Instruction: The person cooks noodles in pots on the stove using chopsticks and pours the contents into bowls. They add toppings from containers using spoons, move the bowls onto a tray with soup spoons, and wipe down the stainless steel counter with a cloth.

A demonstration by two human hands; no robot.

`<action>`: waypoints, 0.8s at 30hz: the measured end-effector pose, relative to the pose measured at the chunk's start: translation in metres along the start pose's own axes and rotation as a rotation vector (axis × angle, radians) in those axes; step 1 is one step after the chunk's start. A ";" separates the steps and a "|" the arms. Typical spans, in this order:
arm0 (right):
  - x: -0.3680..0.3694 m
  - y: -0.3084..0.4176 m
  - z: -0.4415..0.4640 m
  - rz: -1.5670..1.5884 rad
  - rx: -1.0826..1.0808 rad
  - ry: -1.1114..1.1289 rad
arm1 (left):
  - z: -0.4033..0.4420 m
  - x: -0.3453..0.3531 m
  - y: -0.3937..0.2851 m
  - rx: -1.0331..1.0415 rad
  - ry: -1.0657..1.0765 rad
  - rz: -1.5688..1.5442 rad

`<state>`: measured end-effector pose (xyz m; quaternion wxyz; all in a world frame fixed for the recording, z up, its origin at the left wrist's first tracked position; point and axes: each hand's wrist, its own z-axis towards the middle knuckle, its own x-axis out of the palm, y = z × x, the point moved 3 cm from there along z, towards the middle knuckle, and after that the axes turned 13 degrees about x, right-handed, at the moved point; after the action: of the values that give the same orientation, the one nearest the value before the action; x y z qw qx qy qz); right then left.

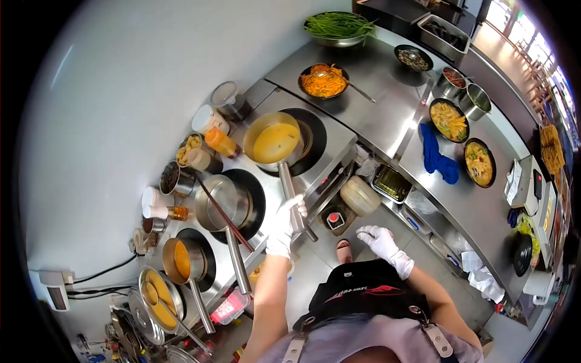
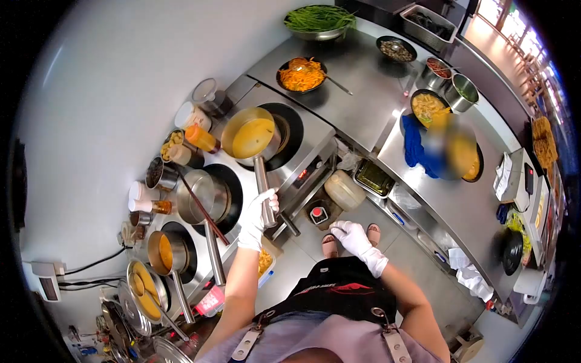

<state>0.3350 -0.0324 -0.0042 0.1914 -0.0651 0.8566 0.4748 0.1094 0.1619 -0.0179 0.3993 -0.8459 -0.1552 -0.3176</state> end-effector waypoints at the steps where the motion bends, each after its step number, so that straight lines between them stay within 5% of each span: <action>1: -0.002 -0.010 -0.004 0.038 -0.005 -0.016 | 0.003 -0.001 0.006 0.016 0.001 0.019; 8: -0.035 -0.105 -0.016 0.235 0.141 -0.100 | -0.047 0.026 0.034 0.098 -0.055 0.284; 13: -0.084 -0.109 -0.032 0.171 0.168 -0.121 | -0.059 0.086 0.048 0.150 -0.034 0.503; 24: -0.191 -0.165 -0.055 0.111 0.161 -0.224 | -0.059 0.233 0.151 0.035 0.210 0.730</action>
<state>0.5438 -0.1814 -0.0341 0.2638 0.0516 0.8674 0.4187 0.3376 0.0224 0.0776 0.5144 -0.8013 0.1929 -0.2367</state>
